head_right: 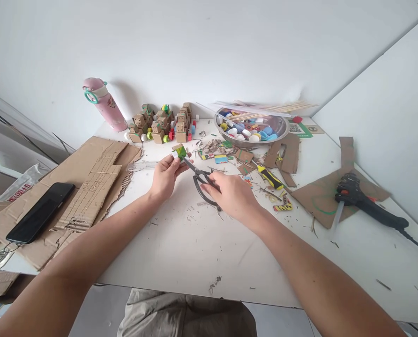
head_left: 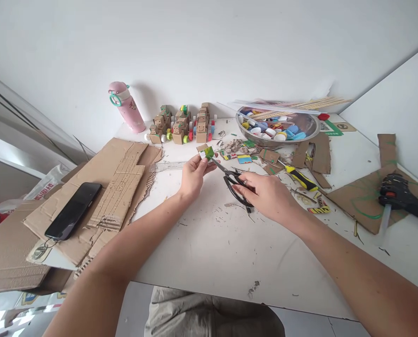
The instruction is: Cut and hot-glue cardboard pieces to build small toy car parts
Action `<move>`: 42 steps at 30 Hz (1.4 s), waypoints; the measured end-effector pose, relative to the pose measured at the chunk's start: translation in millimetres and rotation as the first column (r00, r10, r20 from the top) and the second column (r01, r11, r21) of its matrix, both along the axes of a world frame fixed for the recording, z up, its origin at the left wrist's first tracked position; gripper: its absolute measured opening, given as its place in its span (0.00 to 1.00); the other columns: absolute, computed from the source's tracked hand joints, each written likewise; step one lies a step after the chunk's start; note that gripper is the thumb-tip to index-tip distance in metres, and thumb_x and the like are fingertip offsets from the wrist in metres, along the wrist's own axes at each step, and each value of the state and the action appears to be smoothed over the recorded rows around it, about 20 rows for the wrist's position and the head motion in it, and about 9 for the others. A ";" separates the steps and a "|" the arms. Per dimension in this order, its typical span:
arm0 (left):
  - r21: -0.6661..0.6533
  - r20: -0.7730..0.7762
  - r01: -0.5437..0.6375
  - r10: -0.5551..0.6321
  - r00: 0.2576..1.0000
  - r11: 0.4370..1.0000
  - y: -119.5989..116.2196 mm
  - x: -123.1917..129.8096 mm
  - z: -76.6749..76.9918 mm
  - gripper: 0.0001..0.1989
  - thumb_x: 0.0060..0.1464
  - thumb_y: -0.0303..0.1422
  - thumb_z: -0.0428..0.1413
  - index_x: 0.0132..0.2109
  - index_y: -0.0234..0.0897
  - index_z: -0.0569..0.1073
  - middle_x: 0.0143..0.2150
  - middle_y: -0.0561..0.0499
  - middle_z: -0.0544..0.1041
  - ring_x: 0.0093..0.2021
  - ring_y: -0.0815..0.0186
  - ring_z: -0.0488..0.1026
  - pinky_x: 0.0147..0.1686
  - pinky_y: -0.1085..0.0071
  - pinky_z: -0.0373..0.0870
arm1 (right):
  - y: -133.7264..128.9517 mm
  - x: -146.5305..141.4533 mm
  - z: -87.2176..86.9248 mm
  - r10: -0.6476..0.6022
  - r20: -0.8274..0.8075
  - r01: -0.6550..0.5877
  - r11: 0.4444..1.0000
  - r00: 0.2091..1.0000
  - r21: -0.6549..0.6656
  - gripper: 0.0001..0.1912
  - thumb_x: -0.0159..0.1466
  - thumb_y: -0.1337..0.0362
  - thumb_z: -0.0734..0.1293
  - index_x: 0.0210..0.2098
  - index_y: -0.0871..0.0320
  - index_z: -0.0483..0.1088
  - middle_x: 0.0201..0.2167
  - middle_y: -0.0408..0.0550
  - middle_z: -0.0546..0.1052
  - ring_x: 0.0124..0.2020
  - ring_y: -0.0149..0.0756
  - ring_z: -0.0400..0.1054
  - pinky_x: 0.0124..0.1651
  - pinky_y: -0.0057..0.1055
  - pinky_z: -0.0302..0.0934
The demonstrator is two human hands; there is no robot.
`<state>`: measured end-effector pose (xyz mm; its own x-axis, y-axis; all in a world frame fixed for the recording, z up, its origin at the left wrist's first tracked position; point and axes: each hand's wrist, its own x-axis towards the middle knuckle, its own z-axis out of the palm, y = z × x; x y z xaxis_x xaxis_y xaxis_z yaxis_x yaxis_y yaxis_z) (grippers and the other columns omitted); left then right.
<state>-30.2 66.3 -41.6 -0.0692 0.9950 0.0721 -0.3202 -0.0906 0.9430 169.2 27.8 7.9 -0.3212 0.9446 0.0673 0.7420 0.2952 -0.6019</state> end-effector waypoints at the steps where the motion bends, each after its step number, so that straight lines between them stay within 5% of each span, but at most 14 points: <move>1: -0.005 0.003 -0.011 0.011 1.000 1.000 -0.9 0.3 1.4 0.07 0.62 0.37 0.65 0.43 0.38 0.83 0.47 0.47 0.88 0.51 0.56 0.86 0.59 0.56 0.82 | -0.1 0.1 1.1 0.000 0.013 0.000 1.000 1.000 0.009 0.14 0.66 0.50 0.66 0.30 0.50 0.67 0.18 0.43 0.71 0.23 0.41 0.67 0.28 0.33 0.48; 9: -0.048 0.042 -0.039 0.041 0.998 0.998 -7.3 4.5 13.1 0.05 0.65 0.31 0.62 0.41 0.35 0.83 0.42 0.45 0.87 0.52 0.54 0.87 0.65 0.50 0.78 | -0.6 -1.1 5.0 0.013 0.062 -0.013 1.000 0.998 0.005 0.12 0.66 0.51 0.66 0.32 0.51 0.70 0.17 0.42 0.71 0.22 0.39 0.66 0.27 0.33 0.48; 21: -0.058 0.007 -0.065 0.065 0.998 0.996 -7.3 2.5 15.3 0.05 0.65 0.32 0.63 0.40 0.36 0.81 0.42 0.47 0.88 0.51 0.57 0.87 0.61 0.57 0.80 | 0.3 0.5 -0.3 0.032 -0.003 -0.032 0.999 0.999 0.007 0.14 0.67 0.49 0.66 0.31 0.51 0.70 0.18 0.43 0.72 0.23 0.40 0.67 0.27 0.33 0.51; 30: -0.007 -0.064 -0.070 0.070 0.995 0.997 -4.5 -1.6 9.3 0.11 0.63 0.41 0.65 0.39 0.36 0.80 0.44 0.44 0.88 0.47 0.55 0.88 0.50 0.61 0.84 | 1.9 -3.5 2.1 0.050 -0.299 -0.148 0.938 0.953 -0.315 0.31 0.62 0.29 0.63 0.26 0.51 0.64 0.16 0.38 0.64 0.18 0.32 0.53 0.23 0.33 0.48; 33: 0.031 -0.099 -0.058 0.061 0.993 0.998 -4.2 -3.5 5.7 0.12 0.61 0.41 0.67 0.37 0.36 0.79 0.41 0.44 0.88 0.48 0.53 0.87 0.52 0.57 0.84 | -1.8 -4.5 -0.8 0.068 -0.204 -0.114 0.968 0.977 -0.222 0.30 0.66 0.32 0.61 0.26 0.51 0.64 0.16 0.40 0.64 0.18 0.34 0.55 0.24 0.33 0.47; 38: 0.071 -0.133 -0.057 0.066 0.989 0.996 -6.1 -5.1 5.9 0.14 0.61 0.43 0.67 0.36 0.37 0.79 0.37 0.46 0.87 0.45 0.54 0.87 0.53 0.55 0.85 | -14.6 -8.7 -5.0 -0.061 0.214 0.014 0.977 0.975 0.211 0.21 0.73 0.48 0.60 0.33 0.54 0.73 0.18 0.47 0.71 0.21 0.40 0.64 0.29 0.34 0.45; 42: 0.103 -0.135 -0.056 0.070 0.988 0.993 -8.2 -4.7 7.1 0.15 0.61 0.44 0.66 0.37 0.36 0.79 0.38 0.45 0.87 0.44 0.55 0.87 0.54 0.54 0.85 | -17.0 -11.0 -3.1 -0.085 0.273 0.015 0.969 0.958 0.246 0.15 0.72 0.53 0.61 0.34 0.55 0.72 0.18 0.47 0.70 0.21 0.39 0.62 0.30 0.34 0.44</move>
